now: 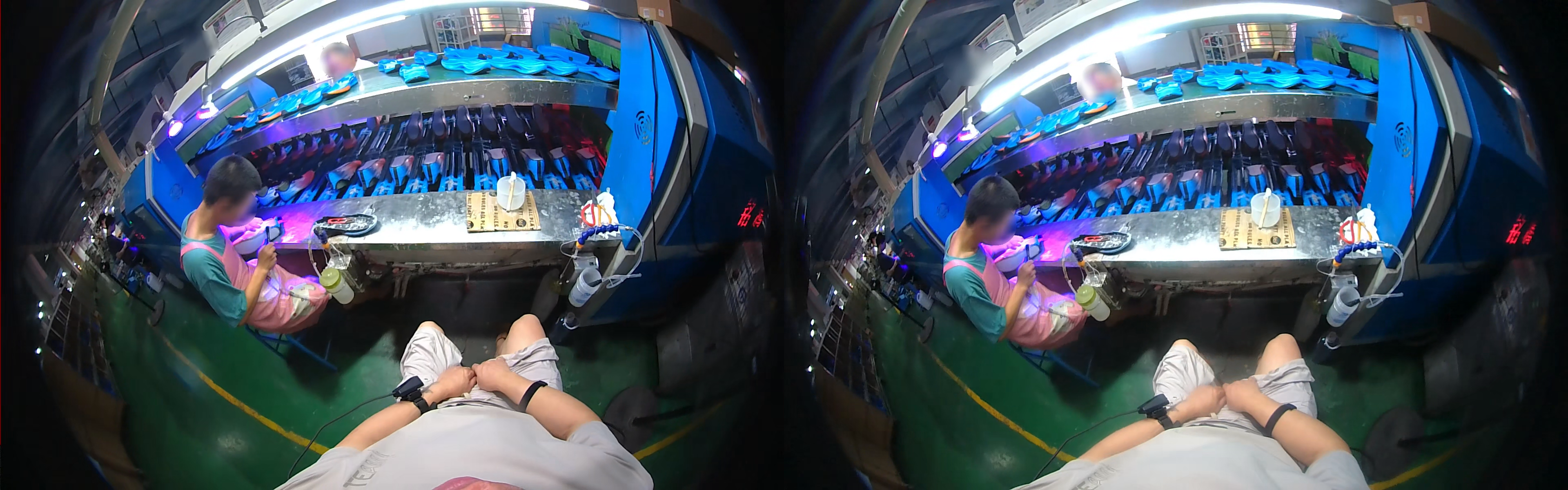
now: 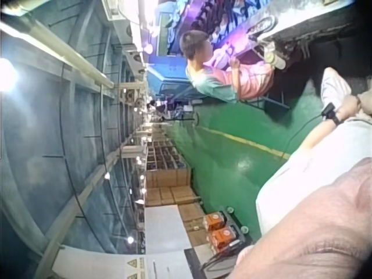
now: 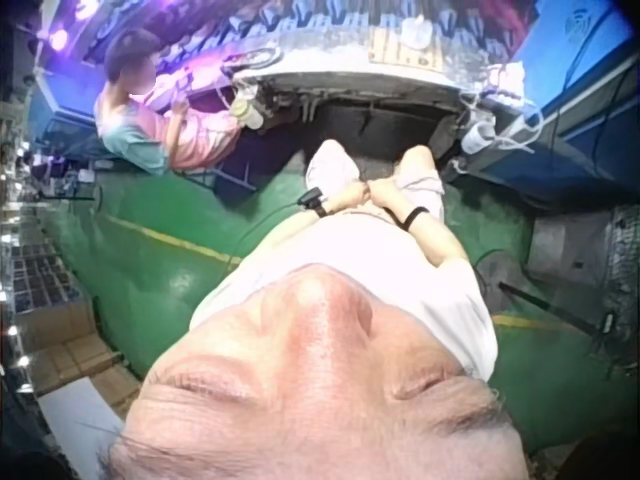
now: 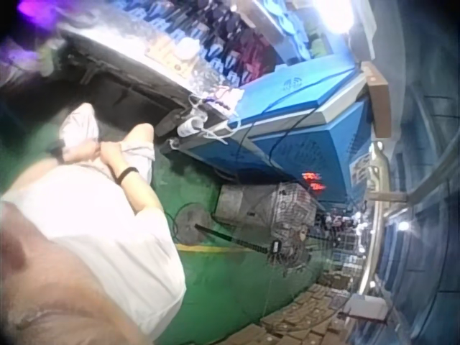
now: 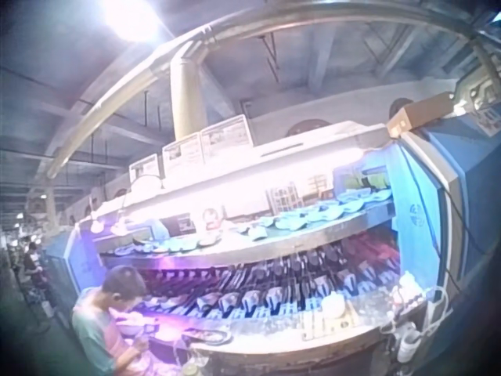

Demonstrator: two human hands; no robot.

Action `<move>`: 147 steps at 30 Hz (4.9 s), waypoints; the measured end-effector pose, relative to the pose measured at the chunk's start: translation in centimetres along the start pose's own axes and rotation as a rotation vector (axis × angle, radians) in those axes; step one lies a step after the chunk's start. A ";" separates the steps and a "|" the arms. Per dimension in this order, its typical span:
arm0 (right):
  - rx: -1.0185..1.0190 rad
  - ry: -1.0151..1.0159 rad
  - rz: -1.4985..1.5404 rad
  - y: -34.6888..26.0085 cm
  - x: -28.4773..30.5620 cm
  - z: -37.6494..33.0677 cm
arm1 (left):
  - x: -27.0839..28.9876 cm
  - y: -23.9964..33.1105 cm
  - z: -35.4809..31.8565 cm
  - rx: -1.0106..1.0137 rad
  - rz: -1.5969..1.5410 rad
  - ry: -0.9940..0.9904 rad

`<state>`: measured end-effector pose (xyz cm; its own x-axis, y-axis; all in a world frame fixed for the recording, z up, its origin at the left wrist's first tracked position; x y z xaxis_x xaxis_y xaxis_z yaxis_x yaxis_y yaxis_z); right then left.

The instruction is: Applying glue to shoe insoles with a brush and placing them into a conveyor machine.

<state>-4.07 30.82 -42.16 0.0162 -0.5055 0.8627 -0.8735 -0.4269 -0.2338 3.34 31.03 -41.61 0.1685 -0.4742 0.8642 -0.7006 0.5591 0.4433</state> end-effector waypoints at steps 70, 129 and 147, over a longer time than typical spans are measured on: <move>-0.026 -0.106 0.368 3.5 -1.3 3.0 | -1.5 -4.2 3.1 0.248 -0.180 -0.143; 0.064 0.064 0.463 4.7 -1.9 4.7 | -0.2 -3.9 1.4 0.279 -0.341 0.122; 0.050 0.042 0.484 5.3 -2.5 5.3 | -0.4 -4.5 1.8 0.308 -0.330 0.084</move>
<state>-6.18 25.88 -47.93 -0.4067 -0.6248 0.6665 -0.7513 -0.1863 -0.6331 5.19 27.41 -44.36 0.4638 -0.5288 0.7108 -0.7713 0.1537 0.6176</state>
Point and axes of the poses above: each hand's wrist, its own z-axis towards the middle knuckle, its own x-axis out of the back of the hand, y = z × x, the point moved 8 cm from there along z, towards the middle knuckle, and after that the axes turned 5 degrees about -y, right-handed, at the moved point
